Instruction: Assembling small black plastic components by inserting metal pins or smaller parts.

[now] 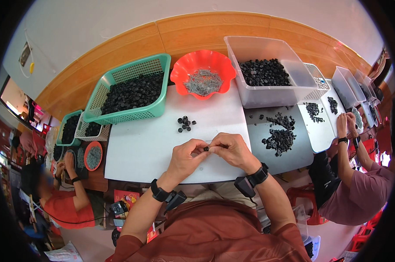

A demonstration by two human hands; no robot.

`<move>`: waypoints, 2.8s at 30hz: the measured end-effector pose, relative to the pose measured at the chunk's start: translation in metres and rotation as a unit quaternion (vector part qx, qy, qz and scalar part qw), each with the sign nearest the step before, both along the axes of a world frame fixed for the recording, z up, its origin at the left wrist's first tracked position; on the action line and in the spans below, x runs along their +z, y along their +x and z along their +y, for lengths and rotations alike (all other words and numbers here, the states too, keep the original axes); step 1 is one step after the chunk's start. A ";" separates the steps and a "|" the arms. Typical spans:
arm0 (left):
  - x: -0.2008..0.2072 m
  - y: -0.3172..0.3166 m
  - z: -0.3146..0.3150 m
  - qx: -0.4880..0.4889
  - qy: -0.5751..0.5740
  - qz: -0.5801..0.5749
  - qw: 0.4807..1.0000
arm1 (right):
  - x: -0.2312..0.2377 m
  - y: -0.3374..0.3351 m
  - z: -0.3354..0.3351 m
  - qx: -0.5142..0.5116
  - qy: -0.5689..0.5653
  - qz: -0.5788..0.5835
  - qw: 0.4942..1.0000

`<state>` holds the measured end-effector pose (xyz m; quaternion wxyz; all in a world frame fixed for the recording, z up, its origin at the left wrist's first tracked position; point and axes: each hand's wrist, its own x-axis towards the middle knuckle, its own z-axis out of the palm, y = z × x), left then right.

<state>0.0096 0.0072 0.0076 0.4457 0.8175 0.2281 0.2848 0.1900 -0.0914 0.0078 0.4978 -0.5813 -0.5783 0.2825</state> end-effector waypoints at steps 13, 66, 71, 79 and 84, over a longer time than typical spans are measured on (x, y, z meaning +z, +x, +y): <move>-0.002 -0.001 0.001 -0.006 -0.002 0.003 1.000 | 0.002 -0.002 0.001 0.012 -0.006 0.003 1.000; 0.010 0.001 0.011 -0.081 -0.511 -0.098 0.850 | 0.001 -0.007 -0.004 -0.034 0.093 -0.038 0.994; 0.009 0.005 0.006 -0.043 -0.556 -0.129 0.820 | -0.002 -0.005 -0.004 -0.048 0.126 -0.048 0.990; 0.012 0.009 -0.005 -0.008 -0.571 -0.150 0.807 | 0.001 -0.008 -0.005 -0.086 0.169 -0.115 0.975; 0.014 0.011 -0.008 -0.008 -0.568 -0.156 0.808 | 0.002 -0.009 -0.006 -0.093 0.176 -0.134 0.971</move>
